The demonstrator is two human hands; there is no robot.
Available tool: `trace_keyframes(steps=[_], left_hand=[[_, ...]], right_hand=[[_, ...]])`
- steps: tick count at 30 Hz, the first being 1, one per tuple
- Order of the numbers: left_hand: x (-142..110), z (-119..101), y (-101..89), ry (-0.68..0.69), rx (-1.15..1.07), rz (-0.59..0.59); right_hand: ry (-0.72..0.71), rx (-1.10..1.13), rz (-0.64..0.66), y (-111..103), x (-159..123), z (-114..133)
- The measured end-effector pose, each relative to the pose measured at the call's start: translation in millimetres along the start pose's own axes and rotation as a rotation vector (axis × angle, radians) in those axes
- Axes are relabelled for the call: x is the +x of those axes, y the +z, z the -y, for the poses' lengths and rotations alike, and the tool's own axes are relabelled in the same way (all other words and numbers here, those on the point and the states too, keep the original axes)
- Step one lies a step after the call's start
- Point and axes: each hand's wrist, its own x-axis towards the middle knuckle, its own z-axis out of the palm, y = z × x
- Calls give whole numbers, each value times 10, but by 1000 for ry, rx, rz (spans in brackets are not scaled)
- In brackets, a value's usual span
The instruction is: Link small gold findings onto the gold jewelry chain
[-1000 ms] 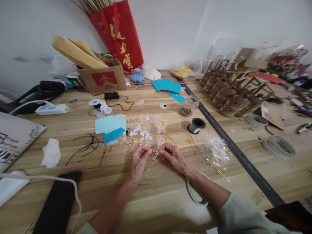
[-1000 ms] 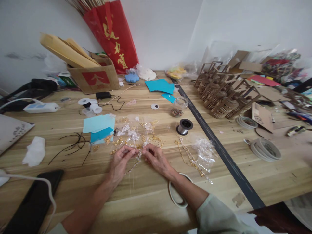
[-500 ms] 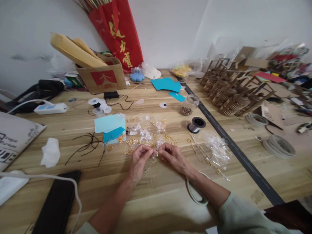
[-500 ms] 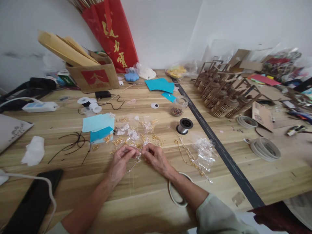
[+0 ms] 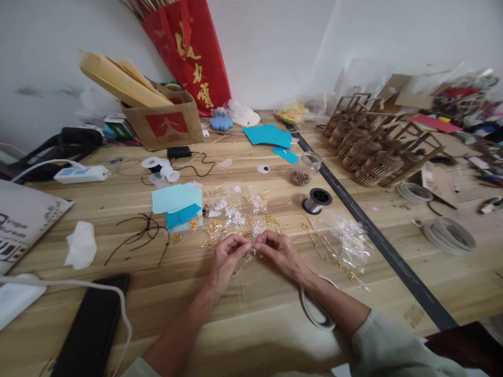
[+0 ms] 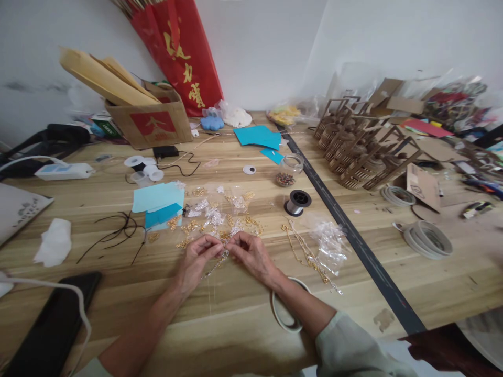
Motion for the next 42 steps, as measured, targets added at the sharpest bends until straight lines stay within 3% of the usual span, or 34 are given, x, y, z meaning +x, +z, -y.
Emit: trace_keyframes(steps=[21,26,33,42], left_hand=[[11,34,-23,76,218,70],[10,3,-30,118,125,56],[27,50,-69,1,-53,76],[45,44,-49,-27,-16,43]], right_hand=[[0,-16,47,-6,-21,8],[-7,-8,33,-5,-17,-9],[-2,-23,67,-6,-20,-26],[-51,-95,46,-15,-13,-51]])
